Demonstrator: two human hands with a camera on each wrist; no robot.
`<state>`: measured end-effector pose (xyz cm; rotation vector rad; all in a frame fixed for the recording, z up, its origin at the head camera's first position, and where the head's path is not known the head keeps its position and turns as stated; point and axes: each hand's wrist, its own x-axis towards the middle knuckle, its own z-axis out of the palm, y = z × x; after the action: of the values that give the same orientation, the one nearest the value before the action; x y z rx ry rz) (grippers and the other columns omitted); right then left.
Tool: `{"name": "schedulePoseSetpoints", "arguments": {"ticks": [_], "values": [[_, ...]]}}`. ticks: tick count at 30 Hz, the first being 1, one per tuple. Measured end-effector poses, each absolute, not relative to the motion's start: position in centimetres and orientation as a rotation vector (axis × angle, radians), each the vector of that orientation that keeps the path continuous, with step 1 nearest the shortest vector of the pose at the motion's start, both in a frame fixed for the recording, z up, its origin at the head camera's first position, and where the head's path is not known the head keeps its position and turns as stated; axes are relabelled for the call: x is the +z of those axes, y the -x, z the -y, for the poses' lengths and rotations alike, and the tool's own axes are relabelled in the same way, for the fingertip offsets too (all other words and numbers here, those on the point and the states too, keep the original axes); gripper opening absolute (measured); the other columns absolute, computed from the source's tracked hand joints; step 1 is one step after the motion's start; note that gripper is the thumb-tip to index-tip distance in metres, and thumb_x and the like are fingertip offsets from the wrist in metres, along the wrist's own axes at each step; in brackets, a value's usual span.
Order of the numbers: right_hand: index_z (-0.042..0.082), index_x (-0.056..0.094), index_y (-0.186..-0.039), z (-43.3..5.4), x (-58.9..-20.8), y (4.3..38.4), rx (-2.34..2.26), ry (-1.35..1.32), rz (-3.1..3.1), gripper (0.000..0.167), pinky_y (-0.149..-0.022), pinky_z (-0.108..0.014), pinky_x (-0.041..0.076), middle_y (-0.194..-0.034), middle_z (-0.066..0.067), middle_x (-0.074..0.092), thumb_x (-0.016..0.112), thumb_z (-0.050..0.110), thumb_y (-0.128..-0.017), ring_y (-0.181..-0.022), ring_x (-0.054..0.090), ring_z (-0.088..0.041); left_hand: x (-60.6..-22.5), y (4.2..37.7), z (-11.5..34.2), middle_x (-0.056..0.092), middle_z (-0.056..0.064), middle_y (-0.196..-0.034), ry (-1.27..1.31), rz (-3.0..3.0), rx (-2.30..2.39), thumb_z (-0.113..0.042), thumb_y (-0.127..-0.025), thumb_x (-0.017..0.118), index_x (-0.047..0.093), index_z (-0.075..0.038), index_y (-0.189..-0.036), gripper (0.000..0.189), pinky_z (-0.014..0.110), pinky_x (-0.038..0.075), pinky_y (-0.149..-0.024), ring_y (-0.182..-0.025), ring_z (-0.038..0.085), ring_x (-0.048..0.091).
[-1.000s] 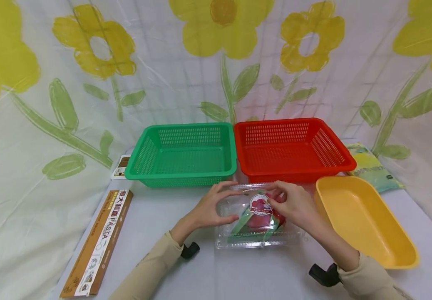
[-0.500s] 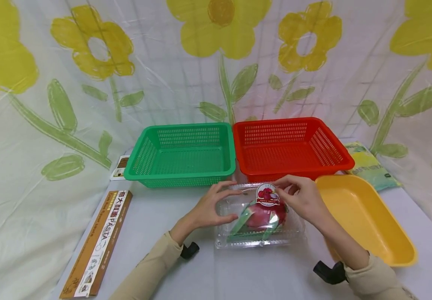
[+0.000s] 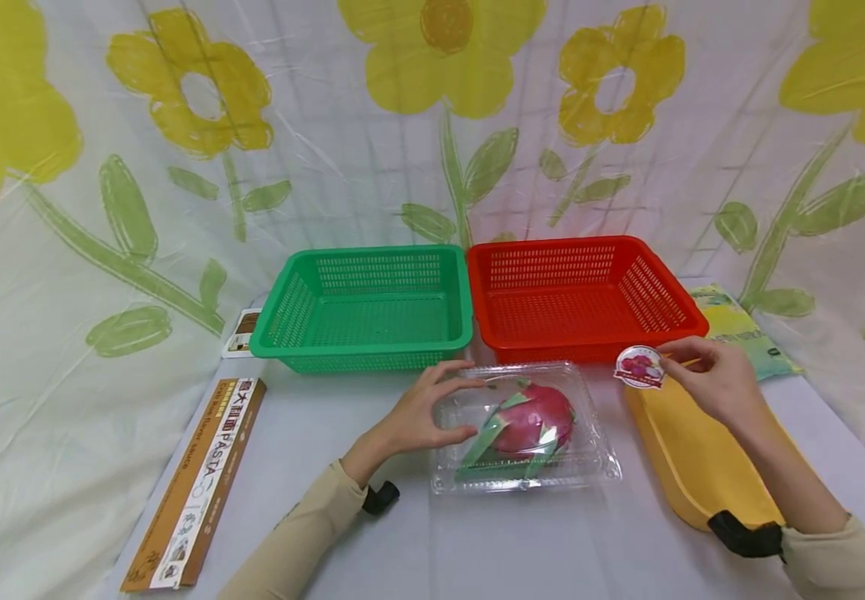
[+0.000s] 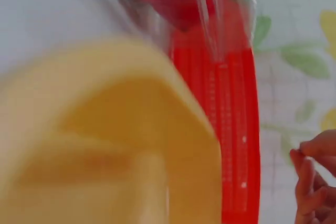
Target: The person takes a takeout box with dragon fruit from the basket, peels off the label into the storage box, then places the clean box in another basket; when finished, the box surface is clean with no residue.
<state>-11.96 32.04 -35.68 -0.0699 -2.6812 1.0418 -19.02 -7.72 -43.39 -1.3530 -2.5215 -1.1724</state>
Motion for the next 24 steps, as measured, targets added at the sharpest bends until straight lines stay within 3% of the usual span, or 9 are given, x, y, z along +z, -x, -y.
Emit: {"name": "schedulePoseSetpoints", "arguments": {"ticks": [6,9,15,24], "values": [[-0.006,0.066,-0.12,-36.3,-36.0,11.6,1.024,0.222,2.832,0.034,-0.059,-0.021,0.052,-0.117,-0.03,0.06,0.062,0.02,-0.097,-0.085,0.057,-0.028,-43.5,19.1,7.7,0.041,0.007,-0.15,1.359,2.501,-1.181,-0.038,-0.08,0.074,0.06,-0.02,-0.135,0.06,0.055,0.039,-0.102,-0.137,0.024,0.035],[-0.009,0.066,-0.117,-37.7,-36.2,11.7,1.001,0.216,2.886,0.032,-0.057,-0.023,0.051,-0.109,-0.029,0.063,0.063,0.016,-0.096,-0.083,0.056,-0.03,-43.5,19.1,7.7,0.041,0.009,-0.15,1.361,2.5,-1.181,-0.038,-0.08,0.074,0.06,-0.017,-0.134,0.06,0.056,0.039,-0.102,-0.137,0.025,0.034],[-0.013,0.065,-0.111,-39.3,-36.8,12.9,0.996,0.165,3.017,0.028,-0.055,-0.026,0.048,-0.087,-0.015,0.068,0.064,0.008,-0.092,-0.076,0.053,-0.027,-43.5,19.1,8.0,0.041,0.009,-0.149,1.354,2.498,-1.177,-0.039,-0.08,0.074,0.06,-0.018,-0.134,0.06,0.057,0.039,-0.101,-0.136,0.025,0.035],[-0.017,0.063,-0.108,-40.3,-38.1,14.1,1.116,0.126,3.152,0.026,-0.066,-0.036,0.055,-0.086,-0.015,0.071,0.063,0.003,-0.09,-0.076,0.066,-0.03,-43.5,19.1,7.8,0.04,0.004,-0.15,1.358,2.509,-1.179,-0.04,-0.08,0.073,0.06,-0.02,-0.135,0.06,0.054,0.039,-0.102,-0.136,0.023,0.035]]}}
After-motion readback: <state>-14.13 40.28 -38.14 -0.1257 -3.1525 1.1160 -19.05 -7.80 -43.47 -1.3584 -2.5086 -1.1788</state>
